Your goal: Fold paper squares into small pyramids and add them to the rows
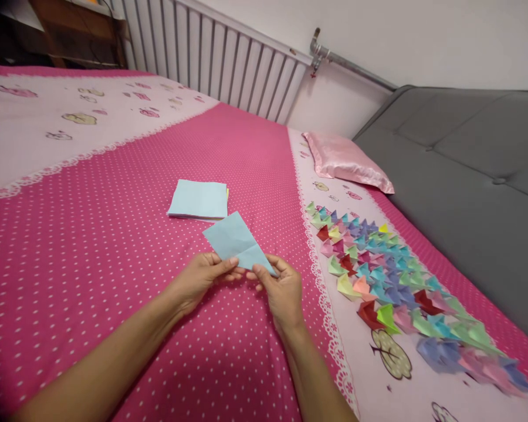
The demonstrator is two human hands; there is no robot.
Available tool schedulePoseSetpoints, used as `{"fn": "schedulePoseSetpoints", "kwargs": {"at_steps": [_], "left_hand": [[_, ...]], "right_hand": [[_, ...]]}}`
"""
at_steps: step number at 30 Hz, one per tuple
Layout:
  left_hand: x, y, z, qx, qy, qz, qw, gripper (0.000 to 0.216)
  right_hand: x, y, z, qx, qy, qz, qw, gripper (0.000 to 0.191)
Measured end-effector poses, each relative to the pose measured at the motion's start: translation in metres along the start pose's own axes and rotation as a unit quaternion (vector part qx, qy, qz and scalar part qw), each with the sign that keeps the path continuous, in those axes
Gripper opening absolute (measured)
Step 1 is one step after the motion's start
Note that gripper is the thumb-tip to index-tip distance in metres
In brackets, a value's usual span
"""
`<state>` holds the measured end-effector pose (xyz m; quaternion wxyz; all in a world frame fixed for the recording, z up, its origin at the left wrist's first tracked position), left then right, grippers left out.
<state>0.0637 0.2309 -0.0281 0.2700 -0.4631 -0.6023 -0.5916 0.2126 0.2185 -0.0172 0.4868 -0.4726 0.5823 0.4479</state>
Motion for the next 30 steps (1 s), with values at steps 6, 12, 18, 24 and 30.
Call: {"fn": "schedulePoseSetpoints", "kwargs": {"at_steps": [6,12,18,24,30], "left_hand": [[0.003,0.000,0.002,0.010,0.005,-0.029,1.000,0.024],[0.004,-0.004,0.002,0.041,0.000,-0.020,0.999,0.023],[0.006,-0.010,0.002,0.066,0.016,-0.005,0.998,0.023],[0.008,-0.002,0.000,0.033,-0.052,-0.095,0.994,0.014],[0.017,0.008,-0.008,-0.067,-0.041,-0.182,0.980,0.019]], "right_hand": [[-0.001,0.000,0.003,-0.021,0.007,0.013,1.000,0.038],[-0.002,0.000,0.000,-0.054,0.011,0.000,0.998,0.047],[-0.004,0.002,0.000,-0.070,0.001,0.004,0.998,0.054],[0.000,0.004,0.002,-0.072,0.004,-0.002,0.997,0.048],[0.003,0.001,0.005,-0.053,-0.021,-0.005,0.998,0.037]]}}
Point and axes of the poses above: each hand's wrist, its own z-axis towards the middle knuckle, its own y-axis out of the palm, x = y × z, the point moved 4 cm from there along z, towards the middle knuckle, and after that the axes turned 7 degrees about y, right-handed, at the moved point
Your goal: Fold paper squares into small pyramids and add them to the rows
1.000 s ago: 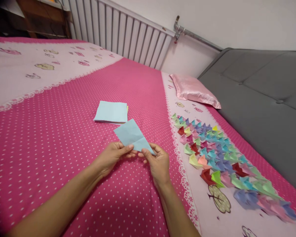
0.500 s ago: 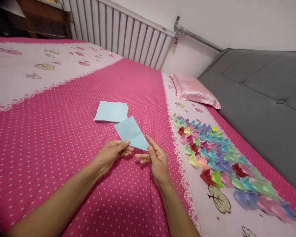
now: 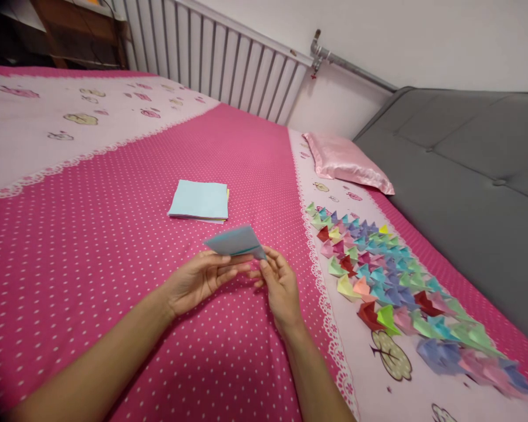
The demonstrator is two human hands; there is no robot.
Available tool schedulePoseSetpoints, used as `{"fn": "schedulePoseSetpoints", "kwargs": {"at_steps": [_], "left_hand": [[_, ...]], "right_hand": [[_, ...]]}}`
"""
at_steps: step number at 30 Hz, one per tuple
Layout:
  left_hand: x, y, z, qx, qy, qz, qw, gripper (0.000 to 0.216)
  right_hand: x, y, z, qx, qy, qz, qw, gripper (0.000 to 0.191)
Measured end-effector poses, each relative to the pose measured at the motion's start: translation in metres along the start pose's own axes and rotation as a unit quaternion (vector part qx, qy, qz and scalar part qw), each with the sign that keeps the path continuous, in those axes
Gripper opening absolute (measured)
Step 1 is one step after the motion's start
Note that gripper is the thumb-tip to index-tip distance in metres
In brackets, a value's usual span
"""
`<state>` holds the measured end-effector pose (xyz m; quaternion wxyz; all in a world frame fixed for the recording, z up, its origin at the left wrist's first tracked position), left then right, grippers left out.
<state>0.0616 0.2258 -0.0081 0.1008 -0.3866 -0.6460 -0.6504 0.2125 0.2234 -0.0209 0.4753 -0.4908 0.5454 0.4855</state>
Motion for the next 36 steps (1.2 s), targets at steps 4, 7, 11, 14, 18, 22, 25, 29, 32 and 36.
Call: {"fn": "schedulePoseSetpoints", "kwargs": {"at_steps": [4,7,11,14,18,22,25,29,32,36], "left_hand": [[0.002,0.001,-0.002,-0.013,0.033,0.045,0.998,0.043],[0.003,-0.003,0.001,0.015,0.078,0.078,0.994,0.049],[0.003,-0.005,0.005,0.046,0.116,0.074,0.989,0.038],[0.002,-0.002,0.005,0.047,0.114,0.079,0.989,0.034],[0.001,0.000,0.004,0.021,0.106,0.099,0.989,0.032],[0.000,-0.004,0.005,0.050,0.099,0.131,0.985,0.025],[0.001,-0.008,0.004,0.072,0.093,0.160,0.980,0.024],[0.000,-0.010,0.004,0.079,0.082,0.174,0.978,0.024],[0.000,-0.012,0.004,0.087,0.083,0.158,0.980,0.028],[-0.002,-0.011,0.005,0.077,0.074,0.135,0.985,0.030]], "right_hand": [[-0.006,-0.004,-0.001,0.045,-0.070,-0.049,0.995,0.057],[-0.011,-0.002,-0.004,0.063,-0.116,-0.080,0.988,0.075],[-0.016,0.000,-0.009,0.059,-0.166,-0.116,0.977,0.064],[-0.020,0.000,-0.011,0.056,-0.208,-0.179,0.960,0.036],[-0.022,-0.001,-0.011,0.044,-0.220,-0.205,0.953,0.022],[-0.019,-0.001,-0.008,0.029,-0.205,-0.205,0.957,0.021],[-0.016,-0.002,-0.006,0.016,-0.184,-0.211,0.960,0.020],[-0.013,-0.004,-0.005,0.016,-0.176,-0.214,0.961,0.018],[-0.013,-0.004,-0.005,0.015,-0.181,-0.212,0.960,0.018],[-0.012,-0.002,-0.005,0.010,-0.175,-0.214,0.961,0.022]]}}
Point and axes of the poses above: each hand's wrist, its own z-axis towards the middle knuckle, its own y-axis out of the palm, x = y × z, the point moved 4 cm from there along z, towards the middle knuckle, and after that the axes turned 7 degrees about y, right-handed, at the moved point
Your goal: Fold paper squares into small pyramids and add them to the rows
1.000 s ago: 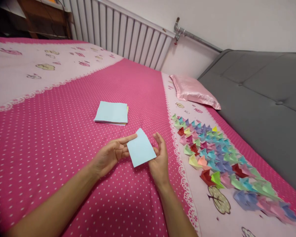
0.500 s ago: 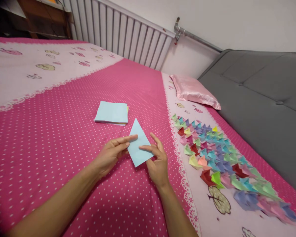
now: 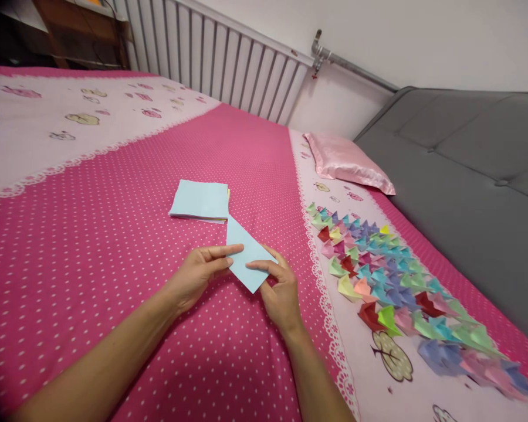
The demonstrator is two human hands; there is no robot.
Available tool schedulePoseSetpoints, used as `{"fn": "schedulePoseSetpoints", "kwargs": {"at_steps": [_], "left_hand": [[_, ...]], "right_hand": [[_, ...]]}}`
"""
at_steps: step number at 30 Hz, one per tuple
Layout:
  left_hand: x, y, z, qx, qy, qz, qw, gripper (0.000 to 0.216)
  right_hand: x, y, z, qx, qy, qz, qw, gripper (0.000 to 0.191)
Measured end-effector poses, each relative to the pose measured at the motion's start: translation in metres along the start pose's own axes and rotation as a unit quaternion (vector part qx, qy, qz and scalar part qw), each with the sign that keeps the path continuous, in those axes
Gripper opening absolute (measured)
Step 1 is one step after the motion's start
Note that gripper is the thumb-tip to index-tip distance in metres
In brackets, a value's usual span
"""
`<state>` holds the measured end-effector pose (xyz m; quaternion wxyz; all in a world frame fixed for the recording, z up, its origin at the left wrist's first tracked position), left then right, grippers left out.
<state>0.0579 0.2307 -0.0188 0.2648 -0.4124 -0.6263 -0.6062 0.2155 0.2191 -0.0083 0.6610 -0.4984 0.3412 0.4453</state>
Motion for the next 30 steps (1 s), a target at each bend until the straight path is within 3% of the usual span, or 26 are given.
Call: {"fn": "schedulePoseSetpoints", "kwargs": {"at_steps": [9,16,25,30], "left_hand": [[0.001,0.002,-0.001,-0.047,-0.005,0.027,0.999,0.039],[-0.002,0.001,0.000,-0.074,-0.010,0.072,0.995,0.051],[0.005,0.004,-0.002,-0.022,0.043,0.087,0.995,0.026],[0.006,0.006,-0.002,-0.021,0.069,0.073,0.995,0.042]], "right_hand": [[0.005,-0.001,0.002,-0.006,0.053,0.044,0.998,0.017],[-0.002,-0.003,0.003,0.017,0.044,0.054,0.997,0.012],[-0.004,-0.006,-0.004,0.114,0.089,0.080,0.986,0.022],[-0.004,-0.002,-0.007,0.136,0.112,0.152,0.973,0.025]]}}
Point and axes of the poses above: each hand's wrist, its own z-axis towards the middle knuckle, its own y-axis out of the palm, x = y × z, the point moved 4 cm from there along z, towards the middle knuckle, and after that the axes turned 7 degrees about y, right-handed, at the moved point
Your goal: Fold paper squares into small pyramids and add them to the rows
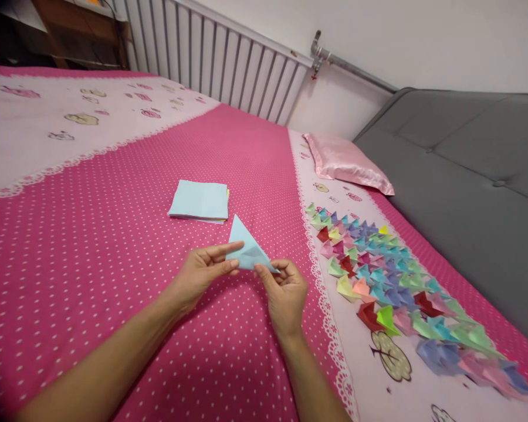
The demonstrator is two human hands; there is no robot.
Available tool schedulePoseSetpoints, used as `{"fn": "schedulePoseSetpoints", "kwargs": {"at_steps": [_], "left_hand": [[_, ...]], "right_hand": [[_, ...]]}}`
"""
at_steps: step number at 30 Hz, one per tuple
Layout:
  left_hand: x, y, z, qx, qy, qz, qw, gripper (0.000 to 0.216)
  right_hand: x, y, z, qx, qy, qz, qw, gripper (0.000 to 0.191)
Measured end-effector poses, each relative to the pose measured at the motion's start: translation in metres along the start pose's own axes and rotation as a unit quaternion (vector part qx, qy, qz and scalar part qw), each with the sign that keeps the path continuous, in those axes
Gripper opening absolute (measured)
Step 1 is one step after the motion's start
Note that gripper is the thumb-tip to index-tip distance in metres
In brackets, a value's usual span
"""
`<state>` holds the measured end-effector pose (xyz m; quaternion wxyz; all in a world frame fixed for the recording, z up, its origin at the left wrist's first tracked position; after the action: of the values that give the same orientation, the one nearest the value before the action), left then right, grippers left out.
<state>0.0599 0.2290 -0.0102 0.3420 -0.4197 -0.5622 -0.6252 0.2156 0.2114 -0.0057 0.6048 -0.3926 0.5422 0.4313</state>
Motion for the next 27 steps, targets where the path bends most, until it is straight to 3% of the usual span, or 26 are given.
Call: {"fn": "schedulePoseSetpoints", "kwargs": {"at_steps": [4,6,8,12,18,27], "left_hand": [[0.003,0.001,0.000,-0.006,0.038,0.021,0.999,0.085],[0.002,0.001,0.001,-0.011,0.036,0.053,0.998,0.092],[-0.002,0.001,0.002,-0.028,0.016,0.071,0.997,0.076],[-0.009,0.003,0.003,-0.069,-0.012,0.075,0.995,0.022],[-0.012,0.003,0.003,-0.095,0.007,0.055,0.994,0.016],[-0.006,-0.002,0.005,-0.099,0.004,0.110,0.989,0.015]], "right_hand": [[-0.002,-0.002,-0.001,0.026,-0.003,0.050,0.998,0.035],[-0.003,-0.004,-0.001,0.047,-0.005,0.060,0.997,0.039],[-0.004,-0.006,0.000,0.064,-0.009,0.064,0.996,0.040],[-0.003,-0.005,0.001,0.048,-0.008,0.058,0.997,0.043],[0.002,0.008,-0.001,-0.077,-0.003,-0.027,0.997,0.017],[-0.015,-0.004,0.000,-0.036,-0.071,-0.091,0.993,0.014]]}}
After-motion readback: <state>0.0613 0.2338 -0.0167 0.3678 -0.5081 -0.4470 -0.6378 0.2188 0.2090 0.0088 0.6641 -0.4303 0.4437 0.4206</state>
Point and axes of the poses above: each hand's wrist, its own z-axis towards the middle knuckle, its own y-axis out of the palm, x = y × z, the point moved 4 cm from there along z, towards the middle knuckle, and after that the axes turned 7 degrees about y, right-handed, at the moved point
